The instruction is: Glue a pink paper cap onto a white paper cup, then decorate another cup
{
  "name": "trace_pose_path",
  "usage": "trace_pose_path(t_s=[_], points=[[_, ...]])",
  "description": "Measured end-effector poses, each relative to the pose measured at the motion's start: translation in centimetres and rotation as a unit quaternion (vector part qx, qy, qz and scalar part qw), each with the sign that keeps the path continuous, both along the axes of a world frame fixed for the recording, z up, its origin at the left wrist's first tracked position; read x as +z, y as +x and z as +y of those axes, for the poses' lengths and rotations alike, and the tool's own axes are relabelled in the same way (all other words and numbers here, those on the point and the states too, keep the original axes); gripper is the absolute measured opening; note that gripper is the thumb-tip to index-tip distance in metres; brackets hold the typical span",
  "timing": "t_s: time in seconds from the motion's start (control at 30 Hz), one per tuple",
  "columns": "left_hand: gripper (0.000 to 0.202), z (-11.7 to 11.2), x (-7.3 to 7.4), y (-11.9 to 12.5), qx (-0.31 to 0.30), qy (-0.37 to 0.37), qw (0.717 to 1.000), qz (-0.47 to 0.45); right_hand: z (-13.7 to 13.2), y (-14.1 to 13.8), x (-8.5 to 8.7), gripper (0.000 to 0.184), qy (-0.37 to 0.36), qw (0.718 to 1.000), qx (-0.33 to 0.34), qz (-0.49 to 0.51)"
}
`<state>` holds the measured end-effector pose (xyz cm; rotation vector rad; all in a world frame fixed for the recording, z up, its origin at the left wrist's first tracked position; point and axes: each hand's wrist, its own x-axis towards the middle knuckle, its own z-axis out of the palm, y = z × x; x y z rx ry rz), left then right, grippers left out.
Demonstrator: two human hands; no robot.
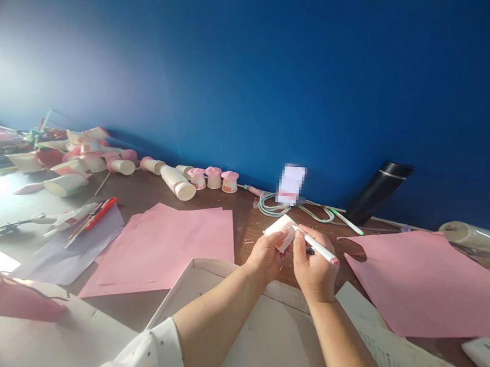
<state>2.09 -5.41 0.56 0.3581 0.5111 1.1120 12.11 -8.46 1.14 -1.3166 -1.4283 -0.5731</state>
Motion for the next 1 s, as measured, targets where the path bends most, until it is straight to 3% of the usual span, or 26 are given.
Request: trace_pose_path(t_s=[1.0], points=[[0.038,0.07,-0.19,0.14,0.008,0.001,1.0,-0.007,-0.07,-0.07,0.01,0.02,-0.009,1.0,0.012,-0.005]])
